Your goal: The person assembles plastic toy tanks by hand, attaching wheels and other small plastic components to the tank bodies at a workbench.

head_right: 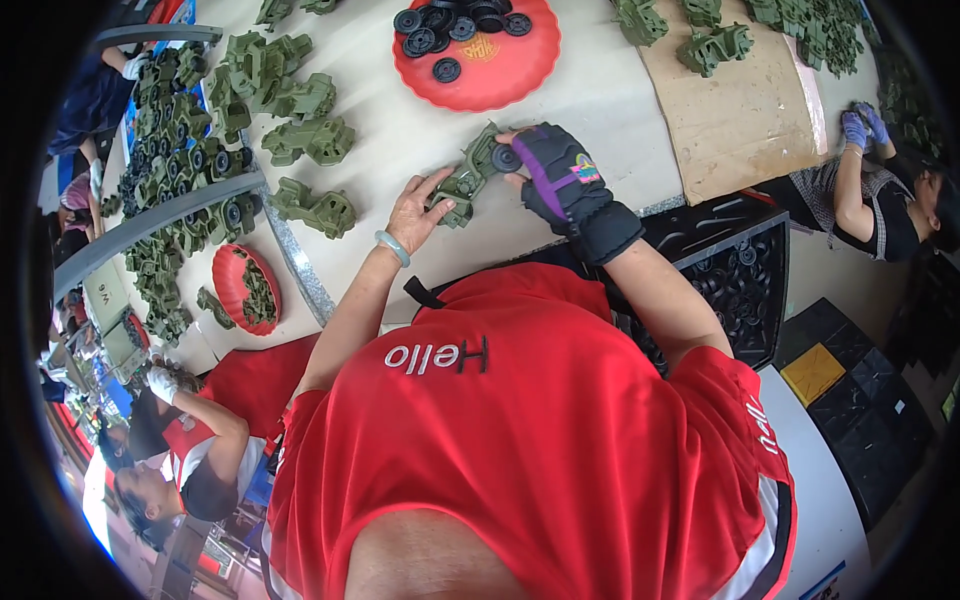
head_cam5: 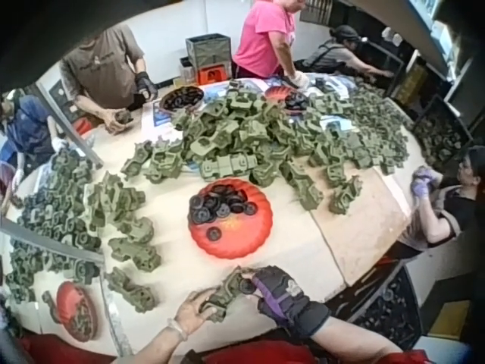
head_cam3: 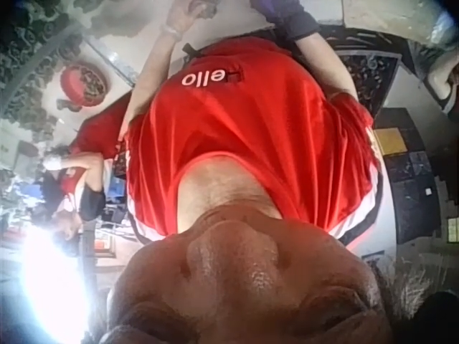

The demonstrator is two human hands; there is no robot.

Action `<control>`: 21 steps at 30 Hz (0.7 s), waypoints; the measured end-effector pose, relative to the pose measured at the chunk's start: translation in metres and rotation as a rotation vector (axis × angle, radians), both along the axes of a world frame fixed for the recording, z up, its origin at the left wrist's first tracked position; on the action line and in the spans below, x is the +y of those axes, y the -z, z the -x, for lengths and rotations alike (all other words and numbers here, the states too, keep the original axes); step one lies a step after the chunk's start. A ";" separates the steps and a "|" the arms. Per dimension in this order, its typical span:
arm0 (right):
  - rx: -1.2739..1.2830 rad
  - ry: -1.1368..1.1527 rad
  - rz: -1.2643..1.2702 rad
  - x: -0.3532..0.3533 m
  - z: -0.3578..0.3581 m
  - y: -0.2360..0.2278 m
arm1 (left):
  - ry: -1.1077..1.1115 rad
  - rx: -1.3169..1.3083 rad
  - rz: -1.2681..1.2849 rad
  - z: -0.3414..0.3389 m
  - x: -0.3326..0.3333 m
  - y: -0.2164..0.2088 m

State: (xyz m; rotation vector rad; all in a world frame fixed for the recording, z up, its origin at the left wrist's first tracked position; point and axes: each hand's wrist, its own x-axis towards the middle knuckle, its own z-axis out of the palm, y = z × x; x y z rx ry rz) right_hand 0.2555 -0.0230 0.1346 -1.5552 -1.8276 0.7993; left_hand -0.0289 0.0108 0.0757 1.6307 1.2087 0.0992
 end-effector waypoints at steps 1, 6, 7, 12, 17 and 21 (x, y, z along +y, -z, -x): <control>-0.094 -0.052 -0.013 0.002 0.003 0.000 | -0.001 0.011 -0.001 0.000 0.000 0.001; -0.268 -0.130 -0.036 0.004 0.008 0.006 | -0.005 -0.007 -0.071 0.001 -0.005 0.004; -0.270 -0.132 -0.036 0.003 0.009 0.007 | -0.004 0.008 -0.049 0.000 -0.005 0.002; -0.255 -0.029 -0.049 -0.004 0.015 0.013 | -0.030 -0.001 -0.042 -0.005 -0.013 -0.001; -0.174 -0.008 -0.027 0.015 0.014 -0.016 | -0.053 0.002 -0.032 0.001 -0.015 0.003; -0.281 -0.091 -0.175 0.044 0.027 -0.017 | -0.030 0.011 -0.010 -0.001 -0.011 -0.001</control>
